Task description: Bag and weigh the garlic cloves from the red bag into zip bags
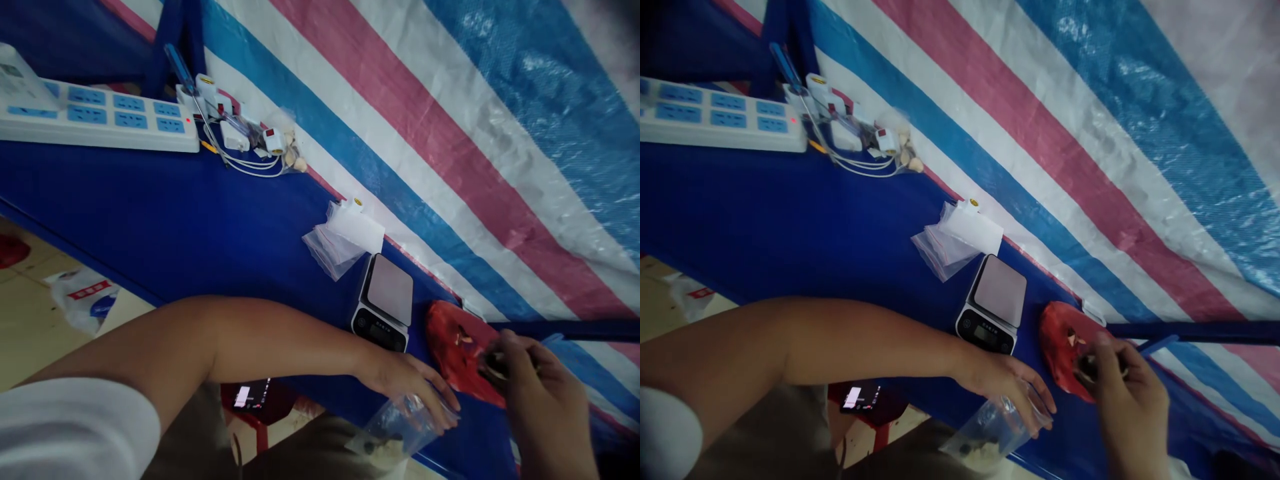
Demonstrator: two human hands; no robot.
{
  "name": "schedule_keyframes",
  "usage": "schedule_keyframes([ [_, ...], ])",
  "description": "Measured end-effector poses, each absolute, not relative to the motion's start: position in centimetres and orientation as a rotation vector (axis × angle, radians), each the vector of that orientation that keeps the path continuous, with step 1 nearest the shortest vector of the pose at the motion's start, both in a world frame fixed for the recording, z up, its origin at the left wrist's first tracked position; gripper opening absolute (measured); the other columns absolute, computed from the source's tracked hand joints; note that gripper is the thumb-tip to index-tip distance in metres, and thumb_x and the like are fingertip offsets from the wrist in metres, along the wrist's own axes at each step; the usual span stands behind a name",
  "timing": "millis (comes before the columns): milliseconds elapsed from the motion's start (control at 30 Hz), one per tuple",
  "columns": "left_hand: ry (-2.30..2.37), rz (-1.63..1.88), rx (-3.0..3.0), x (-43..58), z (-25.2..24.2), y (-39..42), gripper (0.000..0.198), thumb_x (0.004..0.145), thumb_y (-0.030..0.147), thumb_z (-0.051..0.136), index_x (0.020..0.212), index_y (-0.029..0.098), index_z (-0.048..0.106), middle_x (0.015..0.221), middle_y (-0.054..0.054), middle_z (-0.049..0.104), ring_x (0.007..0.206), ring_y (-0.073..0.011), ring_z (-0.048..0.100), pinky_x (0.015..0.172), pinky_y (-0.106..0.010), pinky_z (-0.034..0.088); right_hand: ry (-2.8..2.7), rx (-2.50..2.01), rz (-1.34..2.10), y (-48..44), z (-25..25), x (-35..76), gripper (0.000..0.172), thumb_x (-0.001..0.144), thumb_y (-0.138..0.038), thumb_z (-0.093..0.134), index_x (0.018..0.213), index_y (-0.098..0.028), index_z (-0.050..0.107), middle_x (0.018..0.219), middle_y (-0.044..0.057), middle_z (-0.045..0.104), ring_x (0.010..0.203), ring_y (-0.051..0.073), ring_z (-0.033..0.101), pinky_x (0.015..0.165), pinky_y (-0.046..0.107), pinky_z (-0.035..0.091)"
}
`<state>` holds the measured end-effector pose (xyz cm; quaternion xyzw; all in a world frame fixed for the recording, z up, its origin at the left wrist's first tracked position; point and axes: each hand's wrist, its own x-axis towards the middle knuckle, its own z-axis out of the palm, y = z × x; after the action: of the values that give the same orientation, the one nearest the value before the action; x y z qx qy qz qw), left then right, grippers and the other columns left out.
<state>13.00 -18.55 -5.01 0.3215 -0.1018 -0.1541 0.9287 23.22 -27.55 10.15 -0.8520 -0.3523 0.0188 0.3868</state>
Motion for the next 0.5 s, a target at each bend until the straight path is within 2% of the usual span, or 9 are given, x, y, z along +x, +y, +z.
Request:
schedule_keyframes([
  [67, -0.202, -0.279, 0.646, 12.8, -4.8, -18.3, 0.065, 0.038, 0.018, 0.099, 0.097, 0.019, 0.071, 0.100, -0.004, 0.073, 0.082, -0.0194, 0.072, 0.070, -0.034, 0.059, -0.906, -2.227, 0.138, -26.9, 10.0, 21.1, 0.054, 0.077, -0.072, 0.075, 0.079, -0.019, 0.070, 0.067, 0.003, 0.068, 0.058, 0.017, 0.063, 0.052, 0.025, 0.051],
  [233, -0.113, -0.232, 0.657, 11.8, -3.0, -17.7, 0.085, 0.027, -0.004, 0.090, 0.105, 0.020, 0.065, 0.100, 0.000, 0.072, 0.087, -0.0180, 0.071, 0.075, -0.032, 0.058, -1.064, -2.239, 0.241, -26.5, 9.3, 19.2, 0.053, 0.081, -0.071, 0.072, 0.075, -0.019, 0.067, 0.062, 0.001, 0.063, 0.052, 0.014, 0.055, 0.047, 0.024, 0.045],
  [367, -0.152, -0.171, 0.683, 11.2, -2.2, -17.9, 0.078, 0.030, 0.000, 0.090, 0.101, 0.020, 0.065, 0.094, 0.003, 0.070, 0.085, -0.0167, 0.069, 0.076, -0.031, 0.056, -1.102, -2.272, 0.413, -26.7, 9.1, 19.2, 0.052, 0.085, -0.072, 0.068, 0.076, -0.020, 0.065, 0.060, 0.001, 0.062, 0.051, 0.016, 0.057, 0.046, 0.025, 0.045],
  [433, -0.205, -0.157, 0.699, 11.1, -2.2, -18.0, 0.070, 0.033, 0.003, 0.090, 0.097, 0.018, 0.066, 0.096, 0.002, 0.070, 0.086, -0.0156, 0.068, 0.078, -0.030, 0.055, -1.140, -2.273, 0.426, -26.7, 9.3, 19.3, 0.052, 0.087, -0.071, 0.066, 0.076, -0.020, 0.065, 0.062, 0.002, 0.064, 0.053, 0.017, 0.060, 0.047, 0.025, 0.046],
  [500, -0.213, -0.165, 0.689, 11.1, -2.3, -18.1, 0.071, 0.035, 0.003, 0.090, 0.099, 0.019, 0.064, 0.098, 0.001, 0.070, 0.087, -0.0161, 0.069, 0.080, -0.031, 0.054, -1.174, -2.281, 0.373, -26.7, 9.7, 19.4, 0.050, 0.089, -0.069, 0.064, 0.075, -0.020, 0.065, 0.062, 0.002, 0.064, 0.054, 0.016, 0.059, 0.049, 0.025, 0.047],
])
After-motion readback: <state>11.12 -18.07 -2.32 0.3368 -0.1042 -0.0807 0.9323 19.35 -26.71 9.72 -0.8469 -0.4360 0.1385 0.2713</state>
